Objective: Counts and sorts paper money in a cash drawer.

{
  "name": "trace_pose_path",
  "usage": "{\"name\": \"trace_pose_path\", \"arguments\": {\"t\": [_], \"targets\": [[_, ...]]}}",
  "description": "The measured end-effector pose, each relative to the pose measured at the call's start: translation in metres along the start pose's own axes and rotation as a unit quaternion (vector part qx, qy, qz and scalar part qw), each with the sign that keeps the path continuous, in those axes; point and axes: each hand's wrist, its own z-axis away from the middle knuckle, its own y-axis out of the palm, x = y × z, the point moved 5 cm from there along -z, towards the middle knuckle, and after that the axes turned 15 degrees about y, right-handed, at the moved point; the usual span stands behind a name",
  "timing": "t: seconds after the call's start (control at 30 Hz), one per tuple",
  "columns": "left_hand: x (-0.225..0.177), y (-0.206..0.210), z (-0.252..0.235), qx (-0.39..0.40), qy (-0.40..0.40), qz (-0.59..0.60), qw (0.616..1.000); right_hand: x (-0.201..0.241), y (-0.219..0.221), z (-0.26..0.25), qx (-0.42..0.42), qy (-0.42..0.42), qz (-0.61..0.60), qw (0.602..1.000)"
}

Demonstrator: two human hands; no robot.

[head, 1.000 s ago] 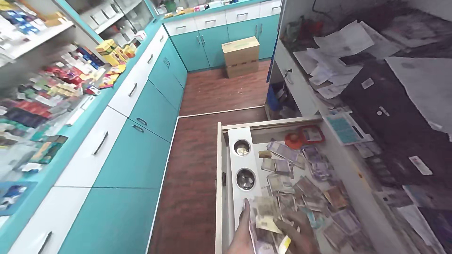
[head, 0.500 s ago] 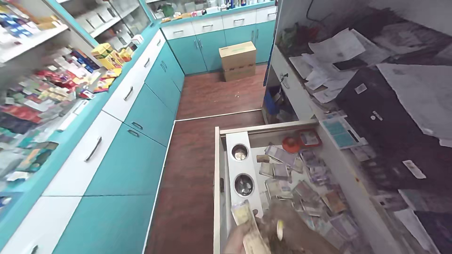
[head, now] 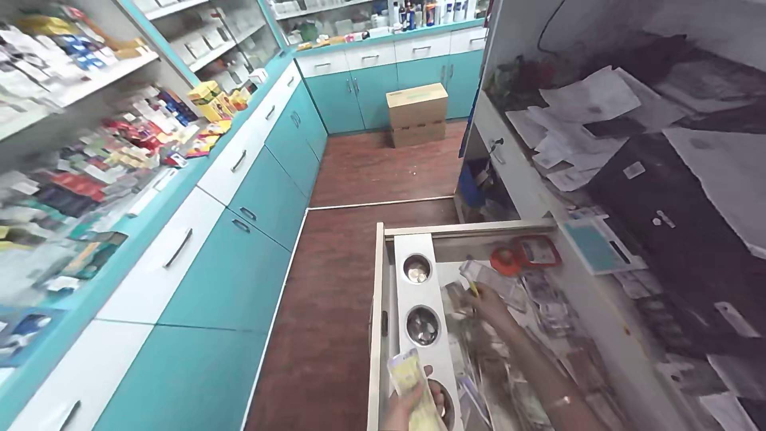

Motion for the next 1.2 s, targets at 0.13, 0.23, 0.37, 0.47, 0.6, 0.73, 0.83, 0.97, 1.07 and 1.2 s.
{"name": "trace_pose_path", "arguments": {"t": [0.13, 0.23, 0.37, 0.47, 0.6, 0.73, 0.83, 0.97, 1.07, 1.2], "targets": [[-0.007, 0.018, -0.004, -0.008, 0.03, -0.044, 0.999, -0.016, 0.013, 0.083, 0.107, 0.049, -0.198, 0.973], [-0.012, 0.038, 0.0, -0.032, 0.037, -0.095, 0.994, -0.023, 0.025, 0.126, 0.145, 0.06, -0.273, 0.949], [-0.01, 0.046, 0.003, -0.019, 0.037, -0.085, 0.996, -0.032, 0.027, 0.15, 0.103, 0.051, -0.304, 0.946], [-0.007, 0.042, 0.003, -0.023, 0.042, -0.052, 0.998, -0.037, 0.028, 0.158, 0.098, 0.061, -0.289, 0.95], [-0.005, 0.036, 0.001, -0.014, 0.041, -0.063, 0.997, -0.042, 0.029, 0.165, 0.154, 0.052, -0.251, 0.954], [-0.005, 0.038, 0.0, -0.005, 0.041, -0.085, 0.996, -0.041, 0.024, 0.175, 0.177, 0.021, -0.196, 0.964], [-0.006, 0.047, 0.003, -0.008, 0.035, -0.096, 0.995, -0.044, 0.023, 0.176, 0.123, -0.024, -0.169, 0.978], [-0.008, 0.055, 0.005, 0.0, 0.067, -0.156, 0.986, -0.045, 0.02, 0.18, 0.087, -0.059, -0.111, 0.988], [-0.009, 0.059, 0.01, 0.013, 0.083, -0.238, 0.968, -0.047, 0.019, 0.179, 0.065, -0.03, -0.132, 0.989], [-0.011, 0.057, 0.008, 0.055, 0.135, -0.267, 0.952, -0.041, 0.011, 0.18, 0.053, -0.014, -0.144, 0.988]]}}
